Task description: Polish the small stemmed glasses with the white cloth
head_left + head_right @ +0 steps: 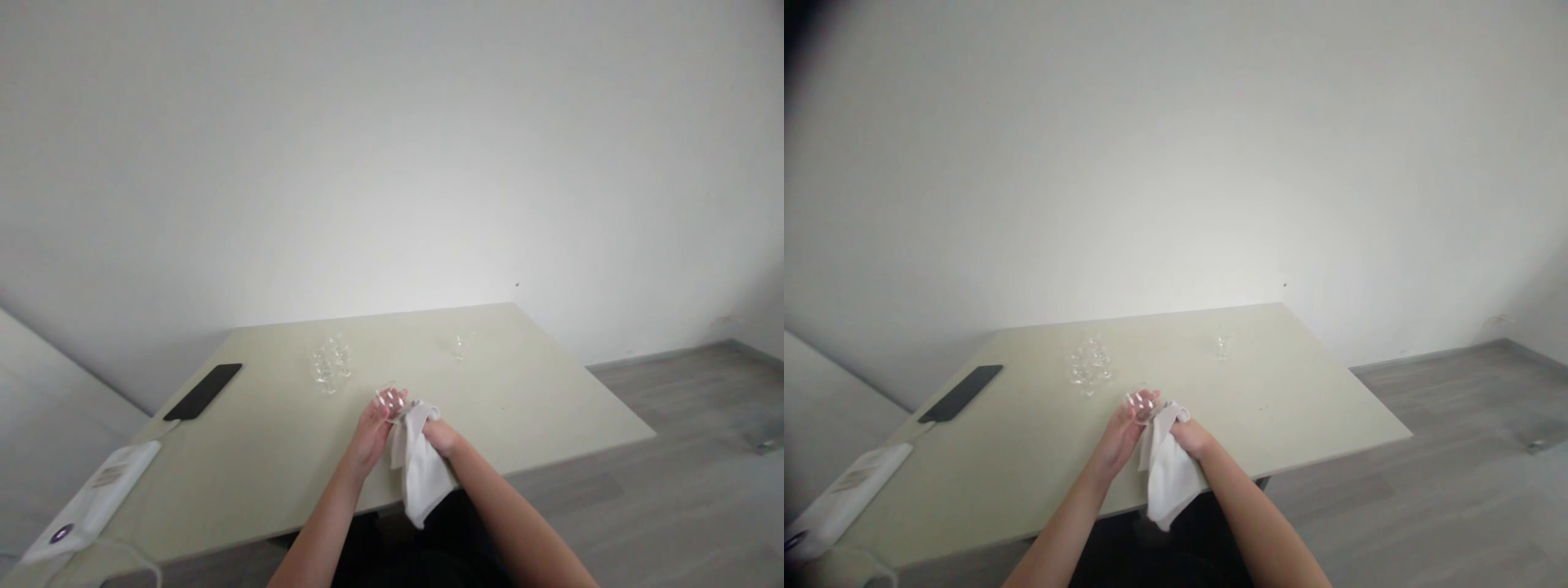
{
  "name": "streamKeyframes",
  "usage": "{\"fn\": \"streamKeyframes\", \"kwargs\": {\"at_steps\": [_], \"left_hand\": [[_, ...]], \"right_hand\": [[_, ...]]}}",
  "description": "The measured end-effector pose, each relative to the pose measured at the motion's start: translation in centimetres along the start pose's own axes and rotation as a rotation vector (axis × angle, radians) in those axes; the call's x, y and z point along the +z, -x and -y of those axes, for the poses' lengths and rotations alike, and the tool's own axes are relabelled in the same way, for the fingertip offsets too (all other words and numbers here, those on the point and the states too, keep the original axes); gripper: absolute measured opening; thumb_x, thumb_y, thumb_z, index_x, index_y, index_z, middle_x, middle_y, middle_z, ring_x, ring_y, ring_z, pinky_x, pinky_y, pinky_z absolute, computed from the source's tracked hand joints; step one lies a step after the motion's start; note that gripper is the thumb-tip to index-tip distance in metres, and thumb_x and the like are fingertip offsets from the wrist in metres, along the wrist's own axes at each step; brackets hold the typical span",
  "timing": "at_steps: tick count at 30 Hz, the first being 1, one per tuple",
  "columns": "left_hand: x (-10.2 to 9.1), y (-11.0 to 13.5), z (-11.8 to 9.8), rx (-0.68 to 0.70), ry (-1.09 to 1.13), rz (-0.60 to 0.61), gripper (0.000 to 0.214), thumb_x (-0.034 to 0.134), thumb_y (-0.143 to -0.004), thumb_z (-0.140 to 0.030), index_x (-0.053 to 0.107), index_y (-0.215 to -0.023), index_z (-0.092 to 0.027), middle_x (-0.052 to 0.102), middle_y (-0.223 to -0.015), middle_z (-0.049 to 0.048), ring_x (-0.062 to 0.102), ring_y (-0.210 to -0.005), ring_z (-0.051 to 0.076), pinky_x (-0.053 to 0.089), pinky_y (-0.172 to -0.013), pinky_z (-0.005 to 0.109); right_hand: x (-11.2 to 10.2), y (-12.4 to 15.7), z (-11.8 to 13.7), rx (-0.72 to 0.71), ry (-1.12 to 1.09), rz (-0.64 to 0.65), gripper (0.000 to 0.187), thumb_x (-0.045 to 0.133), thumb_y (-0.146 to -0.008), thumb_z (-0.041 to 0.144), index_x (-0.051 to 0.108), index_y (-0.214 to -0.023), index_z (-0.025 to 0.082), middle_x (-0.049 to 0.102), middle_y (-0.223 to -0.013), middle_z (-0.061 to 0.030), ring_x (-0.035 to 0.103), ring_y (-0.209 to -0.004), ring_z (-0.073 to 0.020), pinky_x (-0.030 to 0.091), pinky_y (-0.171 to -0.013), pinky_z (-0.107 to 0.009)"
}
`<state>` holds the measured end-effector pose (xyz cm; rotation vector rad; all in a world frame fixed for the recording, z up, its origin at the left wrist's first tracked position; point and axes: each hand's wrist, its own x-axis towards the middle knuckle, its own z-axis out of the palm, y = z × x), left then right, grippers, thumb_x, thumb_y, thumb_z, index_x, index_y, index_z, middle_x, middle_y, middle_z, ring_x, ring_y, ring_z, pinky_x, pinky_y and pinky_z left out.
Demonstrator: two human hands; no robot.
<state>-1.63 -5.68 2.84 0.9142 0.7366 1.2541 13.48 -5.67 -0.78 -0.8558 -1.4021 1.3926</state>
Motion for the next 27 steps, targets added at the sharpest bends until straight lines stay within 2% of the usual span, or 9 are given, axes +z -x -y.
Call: {"fn": "streamKeyframes", "kwargs": {"at_steps": [2,5,6,9,12,15,18,24,27], "left_hand": [[0.1,0.0,-0.3,0.015,-0.055,-0.038,0.06,0.077,-0.065,-0.051,0.063,-0.111,-0.015,0.067,-0.116,0.0131,0.061,-0.111,0.026,0.046,-0.097,0.039],[0.1,-0.3,-0.4,0.041,-0.21,-0.249,0.061,0.08,-0.062,-0.048,0.064,-0.11,-0.014,0.068,-0.112,0.0114,0.063,-0.107,0.025,0.048,-0.093,0.037],[0.0,-0.3,-0.3,0.032,-0.219,-0.276,0.063,0.08,-0.061,-0.048,0.063,-0.111,-0.014,0.069,-0.11,0.0111,0.064,-0.103,0.025,0.049,-0.09,0.036],[-0.3,0.0,-0.2,-0.002,-0.094,-0.14,0.066,0.079,-0.062,-0.052,0.061,-0.115,-0.016,0.068,-0.112,0.0119,0.065,-0.1,0.024,0.05,-0.089,0.038],[-0.3,0.4,-0.5,0.008,-0.057,0.012,0.062,0.074,-0.067,-0.055,0.062,-0.116,-0.018,0.065,-0.121,0.0138,0.063,-0.109,0.025,0.047,-0.095,0.04],[-0.2,0.3,-1.0,0.056,-0.206,-0.089,0.06,0.076,-0.067,-0.049,0.063,-0.116,-0.017,0.064,-0.121,0.0123,0.06,-0.113,0.026,0.046,-0.096,0.038],[-0.1,0.1,-1.0,0.06,-0.253,-0.168,0.064,0.079,-0.064,-0.045,0.061,-0.119,-0.017,0.067,-0.113,0.0101,0.063,-0.106,0.024,0.046,-0.095,0.037],[-0.8,0.9,-0.5,-0.008,-0.03,0.132,0.067,0.074,-0.067,-0.056,0.058,-0.119,-0.017,0.063,-0.122,0.0147,0.062,-0.108,0.027,0.047,-0.096,0.043],[-0.9,1.0,-0.5,0.011,-0.122,0.08,0.064,0.076,-0.07,-0.046,0.055,-0.123,-0.019,0.064,-0.12,0.0115,0.061,-0.108,0.023,0.046,-0.097,0.04]], "right_hand": [[0.0,0.0,-0.1,0.026,0.0,-0.033,0.026,0.062,-0.077,0.046,0.064,-0.082,0.02,0.064,-0.08,-0.0042,0.058,-0.077,-0.022,0.05,-0.079,-0.039],[0.1,-0.3,-0.2,-0.065,0.092,-0.102,0.024,0.069,-0.071,0.043,0.061,-0.072,0.021,0.063,-0.076,-0.0029,0.055,-0.076,-0.0205,0.049,-0.079,-0.037],[0.1,-0.4,-0.3,-0.082,0.101,-0.105,0.025,0.071,-0.069,0.043,0.061,-0.07,0.021,0.062,-0.075,-0.0024,0.055,-0.076,-0.0201,0.049,-0.081,-0.036],[0.0,-0.3,-0.2,0.02,-0.007,-0.042,0.031,0.068,-0.07,0.05,0.061,-0.071,0.02,0.063,-0.073,-0.0029,0.058,-0.075,-0.0209,0.051,-0.078,-0.036],[-0.2,0.0,0.2,0.099,-0.091,0.01,0.034,0.065,-0.073,0.053,0.062,-0.075,0.019,0.065,-0.075,-0.0049,0.061,-0.075,-0.0229,0.052,-0.077,-0.039],[-0.2,0.0,0.4,0.024,-0.025,-0.07,0.026,0.067,-0.074,0.045,0.063,-0.078,0.019,0.066,-0.081,-0.0044,0.061,-0.082,-0.0232,0.05,-0.086,-0.041],[-0.3,-0.1,0.1,-0.003,0.007,-0.109,0.025,0.072,-0.07,0.042,0.063,-0.081,0.021,0.066,-0.083,-0.0029,0.06,-0.086,-0.0228,0.048,-0.088,-0.04],[-1.1,0.5,-0.3,0.17,-0.188,0.05,0.038,0.077,-0.06,0.051,0.063,-0.067,0.017,0.066,-0.07,-0.0047,0.062,-0.07,-0.0223,0.053,-0.069,-0.036],[-0.9,0.3,-0.1,0.175,-0.201,0.022,0.037,0.078,-0.061,0.05,0.064,-0.07,0.017,0.067,-0.071,-0.0032,0.063,-0.072,-0.0216,0.052,-0.071,-0.035]]}}
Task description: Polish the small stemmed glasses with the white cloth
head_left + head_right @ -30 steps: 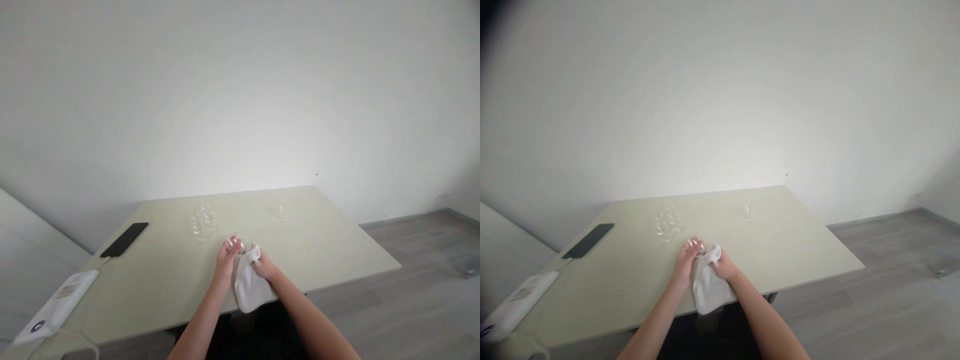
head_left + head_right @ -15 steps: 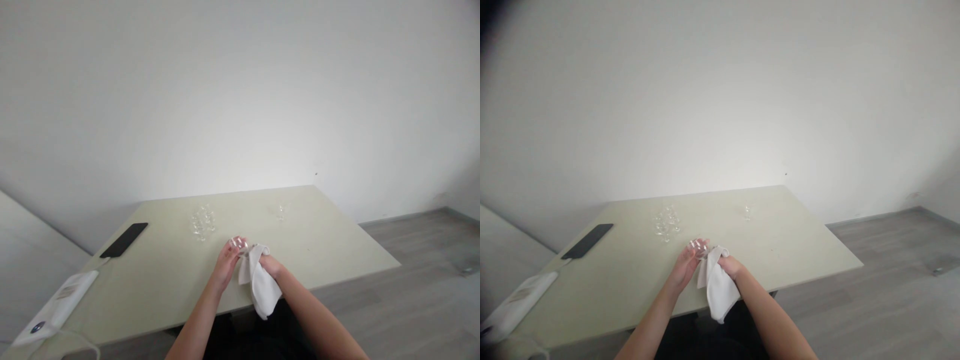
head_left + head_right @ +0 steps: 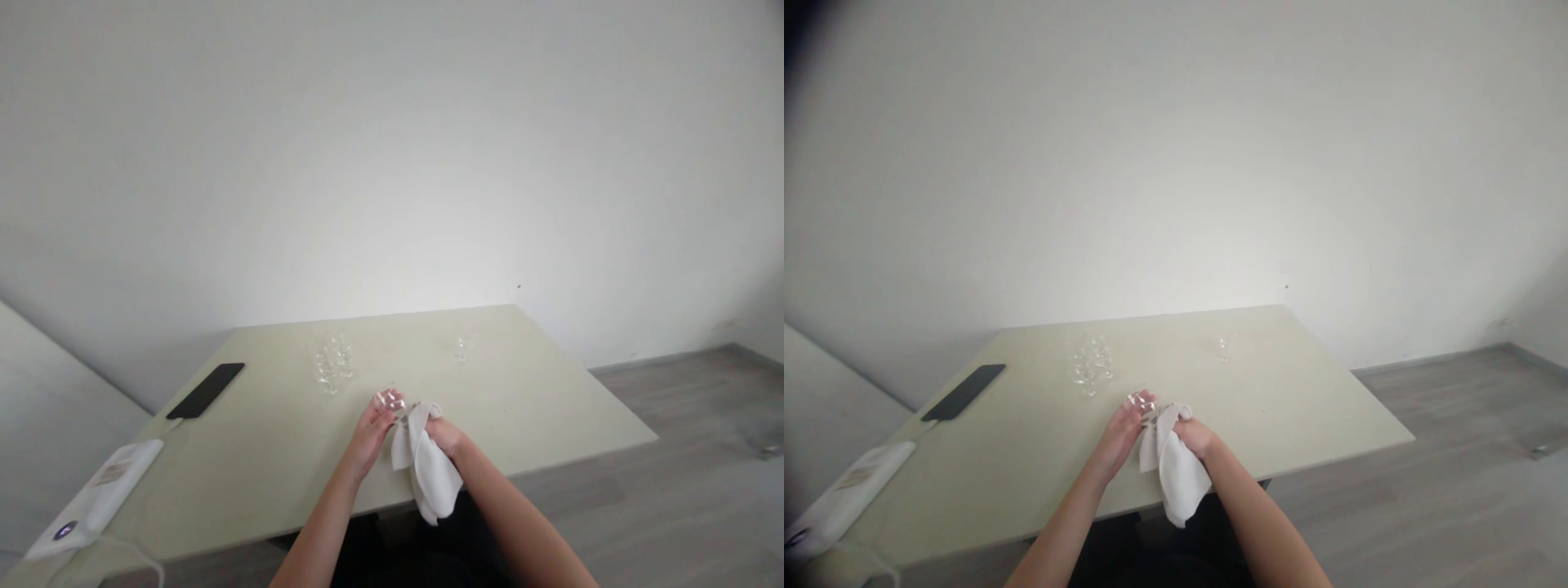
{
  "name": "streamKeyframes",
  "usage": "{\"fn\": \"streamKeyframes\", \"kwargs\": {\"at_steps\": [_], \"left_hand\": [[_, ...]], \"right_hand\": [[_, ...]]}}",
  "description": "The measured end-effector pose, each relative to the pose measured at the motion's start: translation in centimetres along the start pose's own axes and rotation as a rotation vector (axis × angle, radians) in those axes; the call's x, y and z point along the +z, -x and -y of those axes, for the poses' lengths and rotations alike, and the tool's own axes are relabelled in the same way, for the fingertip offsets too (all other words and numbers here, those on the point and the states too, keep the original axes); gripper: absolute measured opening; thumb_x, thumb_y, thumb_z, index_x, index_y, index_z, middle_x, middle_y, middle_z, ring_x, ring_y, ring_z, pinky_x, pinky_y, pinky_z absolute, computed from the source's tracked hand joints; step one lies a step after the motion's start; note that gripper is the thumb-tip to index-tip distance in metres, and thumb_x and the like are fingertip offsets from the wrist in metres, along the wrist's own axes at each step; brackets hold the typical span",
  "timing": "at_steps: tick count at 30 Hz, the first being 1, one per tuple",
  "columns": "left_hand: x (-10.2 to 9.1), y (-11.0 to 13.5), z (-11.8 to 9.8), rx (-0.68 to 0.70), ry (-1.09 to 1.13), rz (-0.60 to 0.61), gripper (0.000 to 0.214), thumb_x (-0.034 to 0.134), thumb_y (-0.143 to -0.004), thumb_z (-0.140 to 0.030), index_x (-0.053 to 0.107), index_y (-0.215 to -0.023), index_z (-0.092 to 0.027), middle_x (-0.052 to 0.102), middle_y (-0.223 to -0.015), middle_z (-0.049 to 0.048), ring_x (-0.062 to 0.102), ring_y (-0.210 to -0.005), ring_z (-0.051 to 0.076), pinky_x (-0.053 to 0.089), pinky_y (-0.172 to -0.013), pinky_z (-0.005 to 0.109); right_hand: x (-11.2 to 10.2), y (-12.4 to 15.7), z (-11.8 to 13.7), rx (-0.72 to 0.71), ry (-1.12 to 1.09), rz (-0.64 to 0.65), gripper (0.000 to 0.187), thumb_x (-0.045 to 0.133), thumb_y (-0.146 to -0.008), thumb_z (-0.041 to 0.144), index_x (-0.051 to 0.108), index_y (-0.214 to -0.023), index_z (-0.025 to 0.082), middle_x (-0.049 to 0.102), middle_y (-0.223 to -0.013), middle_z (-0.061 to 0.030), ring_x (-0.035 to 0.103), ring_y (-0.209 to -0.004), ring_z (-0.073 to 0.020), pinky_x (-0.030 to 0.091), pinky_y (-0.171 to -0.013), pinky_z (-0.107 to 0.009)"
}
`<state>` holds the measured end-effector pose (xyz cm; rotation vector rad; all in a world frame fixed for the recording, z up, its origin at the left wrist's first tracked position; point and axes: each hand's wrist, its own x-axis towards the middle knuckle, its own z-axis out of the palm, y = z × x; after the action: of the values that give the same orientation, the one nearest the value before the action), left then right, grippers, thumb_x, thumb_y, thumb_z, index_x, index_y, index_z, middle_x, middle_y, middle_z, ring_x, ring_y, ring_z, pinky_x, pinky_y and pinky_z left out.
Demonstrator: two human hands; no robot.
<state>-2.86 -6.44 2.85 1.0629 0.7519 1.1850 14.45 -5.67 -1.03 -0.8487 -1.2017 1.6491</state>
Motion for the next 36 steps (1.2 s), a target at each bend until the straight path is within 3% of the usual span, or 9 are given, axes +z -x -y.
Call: {"fn": "streamKeyframes", "kwargs": {"at_steps": [4,8,13,17,25,29,32,36], "left_hand": [[0.8,-0.2,-0.2,0.073,-0.183,-0.097,0.067,0.077,-0.069,-0.033,0.049,-0.129,-0.02,0.065,-0.11,0.008,0.062,-0.1,0.019,0.047,-0.094,0.035],[2.1,-0.1,-0.7,0.231,-0.271,-0.146,0.066,0.076,-0.07,-0.032,0.047,-0.129,-0.022,0.059,-0.121,0.0093,0.061,-0.105,0.02,0.049,-0.092,0.033],[2.9,-0.2,-1.7,0.333,-0.55,-0.166,0.06,0.073,-0.073,-0.034,0.049,-0.126,-0.023,0.059,-0.124,0.0091,0.062,-0.105,0.021,0.052,-0.086,0.032],[3.5,-0.8,-2.0,0.427,-0.756,-0.154,0.055,0.07,-0.076,-0.029,0.05,-0.127,-0.024,0.06,-0.123,0.0082,0.063,-0.101,0.02,0.052,-0.083,0.032],[4.9,-4.8,-2.7,0.511,-0.845,-0.136,0.062,0.071,-0.072,-0.023,0.049,-0.13,-0.027,0.06,-0.117,0.0065,0.06,-0.099,0.019,0.053,-0.08,0.032],[6.2,-7.9,-2.9,0.427,-0.684,-0.194,0.06,0.073,-0.069,-0.018,0.05,-0.125,-0.025,0.06,-0.121,0.0075,0.06,-0.1,0.018,0.053,-0.08,0.031],[8.2,-9.8,-1.6,0.26,-0.577,-0.081,0.062,0.079,-0.062,-0.017,0.052,-0.117,-0.022,0.062,-0.116,0.0088,0.062,-0.091,0.017,0.054,-0.074,0.03],[11.3,-11.7,1.7,0.126,-0.5,0.045,0.074,0.087,-0.05,-0.015,0.047,-0.113,-0.021,0.062,-0.114,0.0105,0.062,-0.089,0.017,0.053,-0.075,0.032]], "right_hand": [[0.7,-0.8,0.3,-0.001,-0.063,-0.105,0.037,0.076,-0.065,0.051,0.064,-0.075,0.018,0.068,-0.073,-0.0026,0.065,-0.076,-0.0223,0.052,-0.075,-0.035],[0.8,-1.5,0.3,0.028,-0.215,-0.245,0.041,0.077,-0.062,0.048,0.064,-0.084,0.017,0.07,-0.077,-0.0033,0.067,-0.079,-0.0241,0.052,-0.078,-0.037],[0.5,-1.3,-0.1,0.054,-0.27,-0.145,0.043,0.079,-0.065,0.044,0.064,-0.094,0.017,0.072,-0.084,-0.0046,0.068,-0.084,-0.0261,0.05,-0.083,-0.04],[0.4,-1.3,-0.1,0.009,-0.248,-0.143,0.042,0.078,-0.067,0.043,0.065,-0.098,0.019,0.072,-0.086,-0.0039,0.068,-0.086,-0.0276,0.05,-0.084,-0.043],[0.3,-1.7,0.3,0.009,-0.279,-0.166,0.038,0.078,-0.067,0.041,0.065,-0.096,0.019,0.072,-0.086,-0.0038,0.068,-0.09,-0.0284,0.051,-0.085,-0.042],[0.3,-1.5,0.1,-0.001,-0.227,-0.151,0.035,0.078,-0.065,0.036,0.065,-0.093,0.021,0.072,-0.083,-0.0027,0.067,-0.092,-0.0294,0.051,-0.085,-0.043],[0.4,-1.4,0.0,0.004,-0.136,-0.138,0.03,0.077,-0.063,0.036,0.066,-0.087,0.021,0.072,-0.084,-0.0038,0.065,-0.096,-0.031,0.049,-0.088,-0.047],[0.5,-1.6,0.1,-0.059,-0.114,-0.183,0.03,0.078,-0.063,0.042,0.066,-0.081,0.022,0.072,-0.087,-0.0064,0.061,-0.103,-0.0321,0.046,-0.094,-0.049]]}}
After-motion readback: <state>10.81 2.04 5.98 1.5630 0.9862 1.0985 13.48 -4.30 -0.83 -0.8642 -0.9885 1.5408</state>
